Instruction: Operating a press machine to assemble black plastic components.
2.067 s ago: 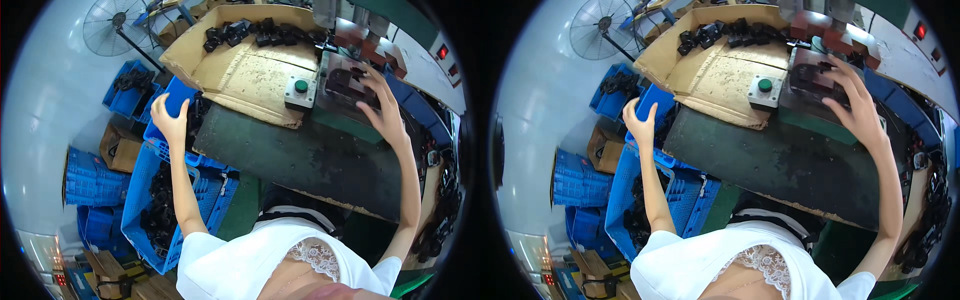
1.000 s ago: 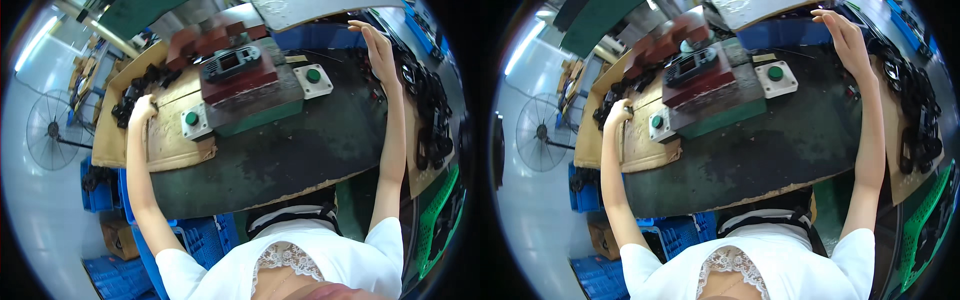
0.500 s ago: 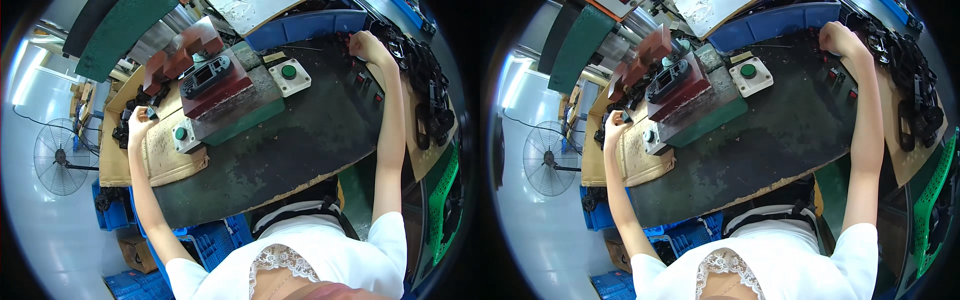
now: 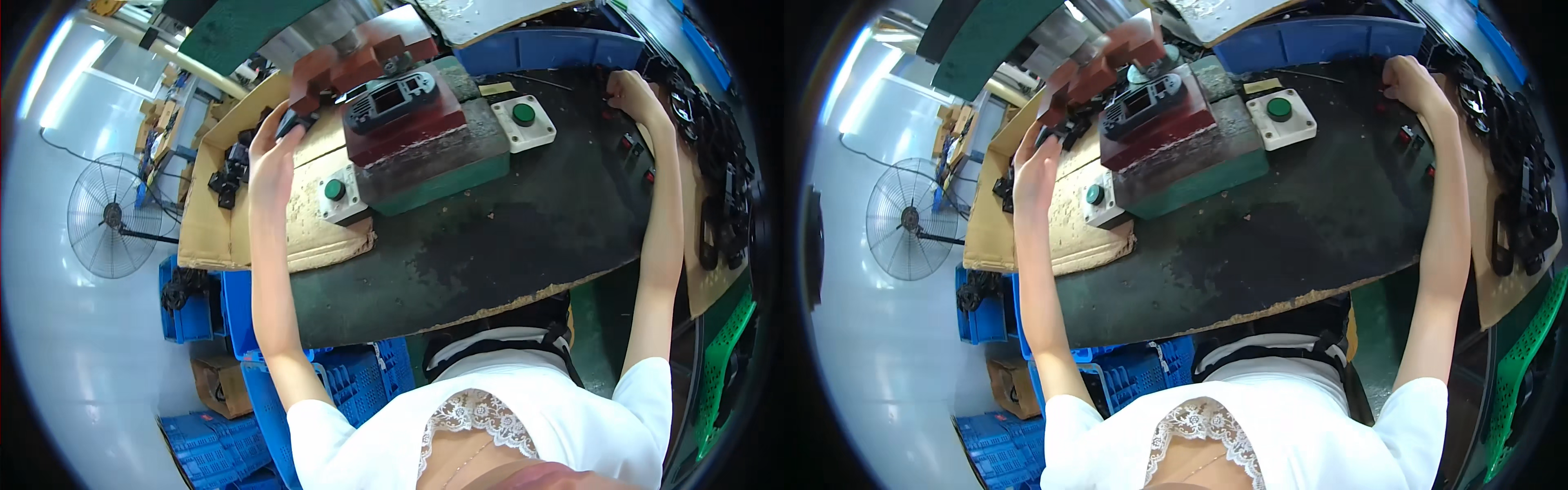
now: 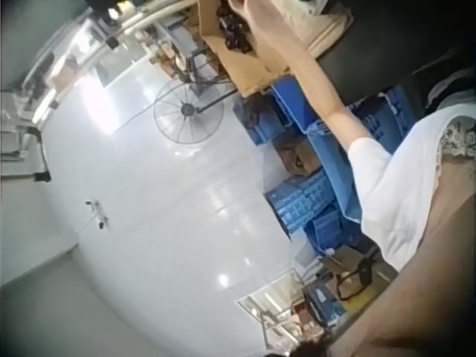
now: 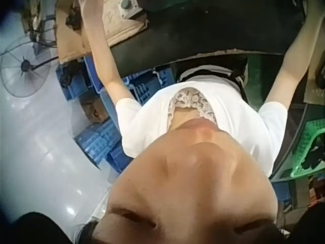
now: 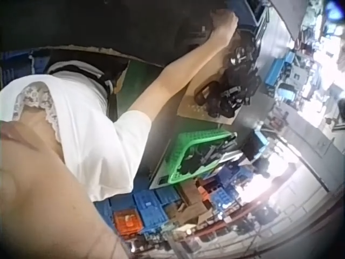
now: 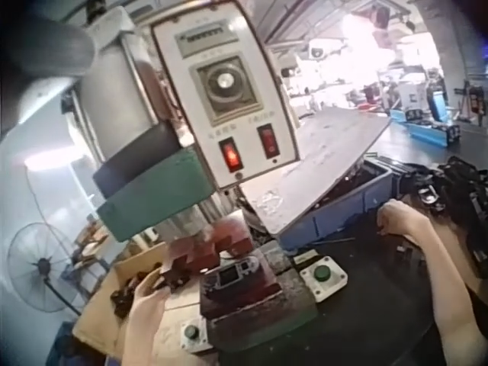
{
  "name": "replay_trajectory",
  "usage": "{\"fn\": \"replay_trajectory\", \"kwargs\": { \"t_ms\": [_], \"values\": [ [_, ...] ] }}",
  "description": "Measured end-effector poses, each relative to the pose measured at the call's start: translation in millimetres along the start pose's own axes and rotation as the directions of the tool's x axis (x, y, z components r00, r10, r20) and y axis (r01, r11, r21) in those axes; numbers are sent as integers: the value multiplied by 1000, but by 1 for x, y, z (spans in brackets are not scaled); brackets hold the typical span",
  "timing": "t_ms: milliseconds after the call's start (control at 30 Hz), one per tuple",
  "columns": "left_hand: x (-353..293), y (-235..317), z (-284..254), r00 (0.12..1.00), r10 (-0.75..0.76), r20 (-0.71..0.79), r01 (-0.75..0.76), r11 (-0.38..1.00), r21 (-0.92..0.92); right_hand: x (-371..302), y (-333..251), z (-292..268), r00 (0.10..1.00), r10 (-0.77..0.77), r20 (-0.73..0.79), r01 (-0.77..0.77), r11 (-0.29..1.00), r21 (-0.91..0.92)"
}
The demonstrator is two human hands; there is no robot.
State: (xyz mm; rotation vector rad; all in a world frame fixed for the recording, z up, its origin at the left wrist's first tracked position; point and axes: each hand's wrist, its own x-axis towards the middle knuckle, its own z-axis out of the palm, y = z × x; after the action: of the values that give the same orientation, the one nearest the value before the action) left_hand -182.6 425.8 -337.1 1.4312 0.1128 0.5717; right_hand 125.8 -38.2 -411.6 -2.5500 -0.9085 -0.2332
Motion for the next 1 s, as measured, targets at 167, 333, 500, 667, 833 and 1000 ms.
{"fn": "replay_trajectory", "kwargs": {
  "t_ms": [167, 333, 500, 667, 833, 1000],
  "values": [
    [6, -3, 35, 997, 56, 58, -59, 997, 49, 4, 10, 6, 999, -36, 8, 36, 999, 0],
    [4, -12, 70, 989, 78, 122, -107, 963, 248, 3, -19, -2, 997, -49, -56, 54, 994, 94],
    [18, -30, 79, 933, 270, 238, -360, 675, 644, 11, -19, 3, 942, -111, -316, 183, 961, 209],
    [15, -24, 86, 859, 397, 323, -484, 425, 765, 9, -22, 1, 956, -132, -263, 179, 970, 165],
    [11, -18, 85, 844, 436, 312, -514, 490, 704, 4, -40, -3, 994, -16, -106, 48, 949, 311],
    [4, -14, 87, 845, 405, 350, -502, 369, 782, 12, -28, 27, 958, -102, -267, 92, 995, -49]
  ]
}}
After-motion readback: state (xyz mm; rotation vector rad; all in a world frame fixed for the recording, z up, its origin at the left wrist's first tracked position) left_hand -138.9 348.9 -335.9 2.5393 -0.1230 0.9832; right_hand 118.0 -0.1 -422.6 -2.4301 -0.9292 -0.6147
